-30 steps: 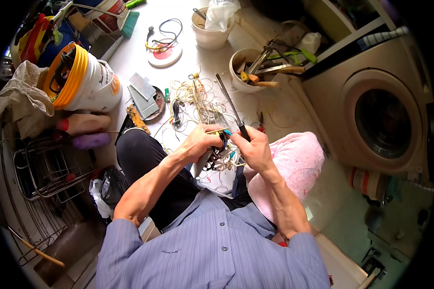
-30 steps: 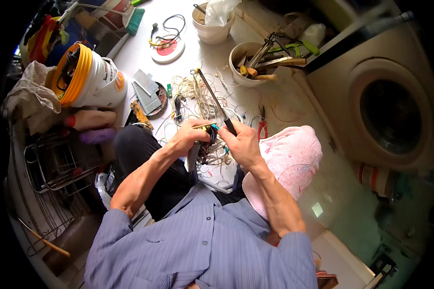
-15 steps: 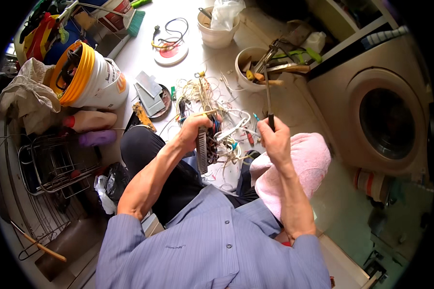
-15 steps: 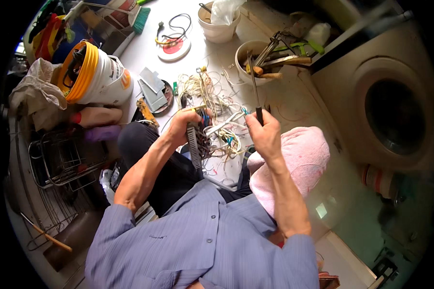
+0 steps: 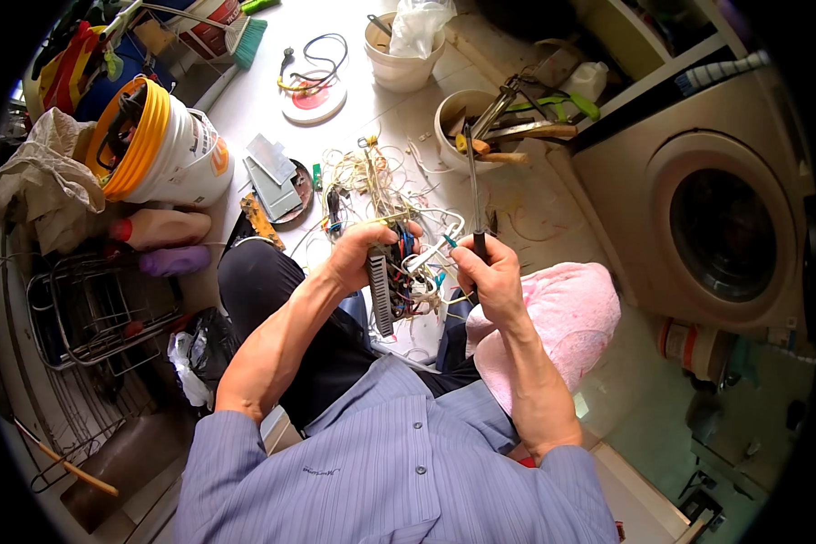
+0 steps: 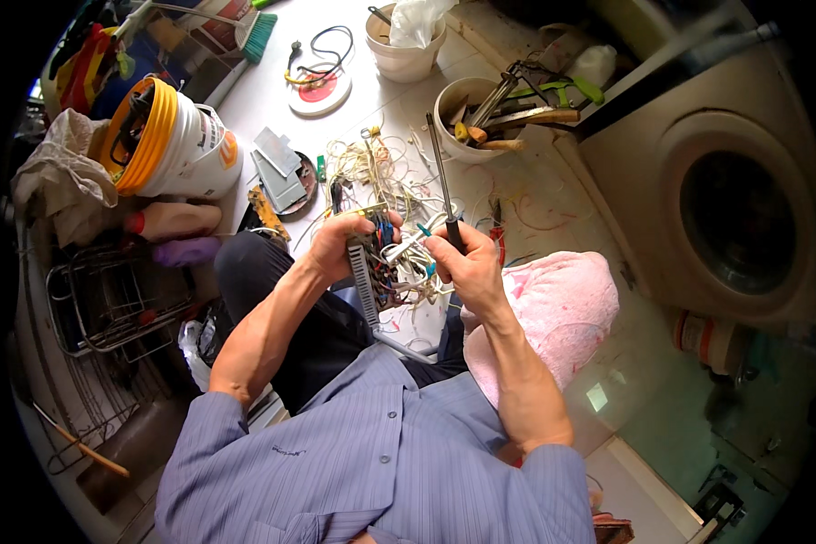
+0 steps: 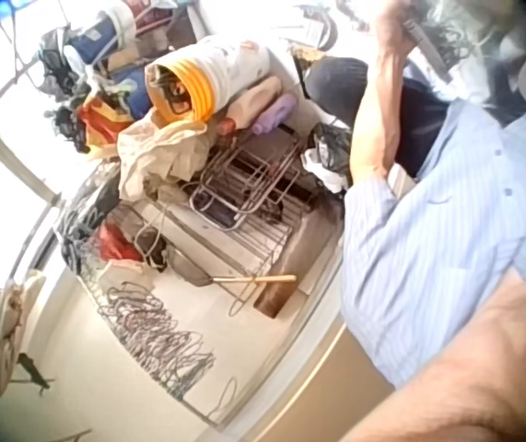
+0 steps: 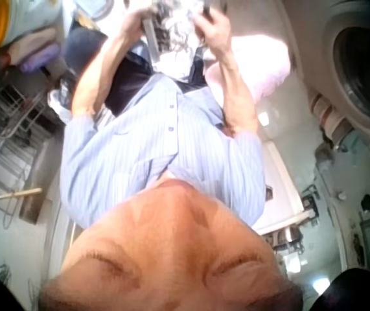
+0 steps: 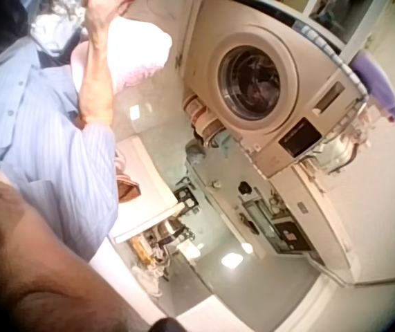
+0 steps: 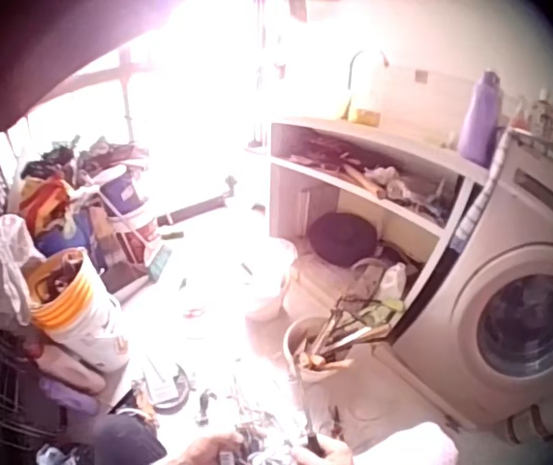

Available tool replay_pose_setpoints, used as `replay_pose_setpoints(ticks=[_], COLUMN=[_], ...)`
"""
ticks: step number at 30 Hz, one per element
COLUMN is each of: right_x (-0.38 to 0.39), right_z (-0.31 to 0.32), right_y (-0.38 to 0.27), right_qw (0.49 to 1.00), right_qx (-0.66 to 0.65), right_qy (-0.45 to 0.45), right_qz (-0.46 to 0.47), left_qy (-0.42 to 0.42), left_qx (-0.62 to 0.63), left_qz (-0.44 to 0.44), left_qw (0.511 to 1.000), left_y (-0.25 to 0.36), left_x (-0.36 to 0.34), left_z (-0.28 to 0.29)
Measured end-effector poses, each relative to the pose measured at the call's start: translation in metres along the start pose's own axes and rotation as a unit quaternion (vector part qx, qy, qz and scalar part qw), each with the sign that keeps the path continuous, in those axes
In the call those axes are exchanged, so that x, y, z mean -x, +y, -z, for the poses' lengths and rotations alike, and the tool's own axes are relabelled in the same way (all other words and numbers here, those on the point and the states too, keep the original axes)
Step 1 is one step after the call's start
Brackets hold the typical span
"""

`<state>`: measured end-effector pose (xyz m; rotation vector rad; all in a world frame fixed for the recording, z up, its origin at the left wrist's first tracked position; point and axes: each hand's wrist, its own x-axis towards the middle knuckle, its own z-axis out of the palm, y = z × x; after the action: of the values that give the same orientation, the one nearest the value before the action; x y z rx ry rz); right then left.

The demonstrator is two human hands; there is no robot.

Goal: The person works on a circuit board by hand, using a screwdriver to tighten or loosen components while handling a bundle of wires.

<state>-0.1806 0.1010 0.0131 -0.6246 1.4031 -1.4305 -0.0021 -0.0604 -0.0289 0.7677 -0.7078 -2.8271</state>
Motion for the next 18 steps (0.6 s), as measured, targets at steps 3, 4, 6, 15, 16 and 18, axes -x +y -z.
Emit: replay_pose_setpoints(ticks=[3,4,6,15,16,18], right_x=[-0.001,-0.002,-0.003,-0.004,-0.004,-0.004], right_z=[0.002,0.002,0.001,-0.007,-0.009,-0.012], right_y=[0.001,0.002,0.006,0.007,0.006,0.004], right_qw=[1.0,0.999,0.998,0.993,0.99,0.985], right_qx=[0.02,0.03,0.048,0.097,0.11,0.135], right_qy=[0.008,0.013,0.023,0.049,0.055,0.065], right_qz=[0.005,0.01,0.017,0.055,0.064,0.084], left_qy=[-0.025,-0.03,-0.038,-0.044,-0.042,-0.038], left_qx=[0.014,0.012,0.01,-0.011,-0.011,-0.012], left_qz=[0.005,0.001,-0.005,-0.025,-0.028,-0.033], left_qw=[1.0,0.999,0.999,0.999,0.999,0.999], left_y=[-0.001,0.0,-0.001,0.0,0.0,0.001], left_x=[-0.004,-0.004,-0.004,-0.005,-0.005,-0.005], left_z=[-0.001,-0.001,-0.001,-0.003,-0.003,-0.002])
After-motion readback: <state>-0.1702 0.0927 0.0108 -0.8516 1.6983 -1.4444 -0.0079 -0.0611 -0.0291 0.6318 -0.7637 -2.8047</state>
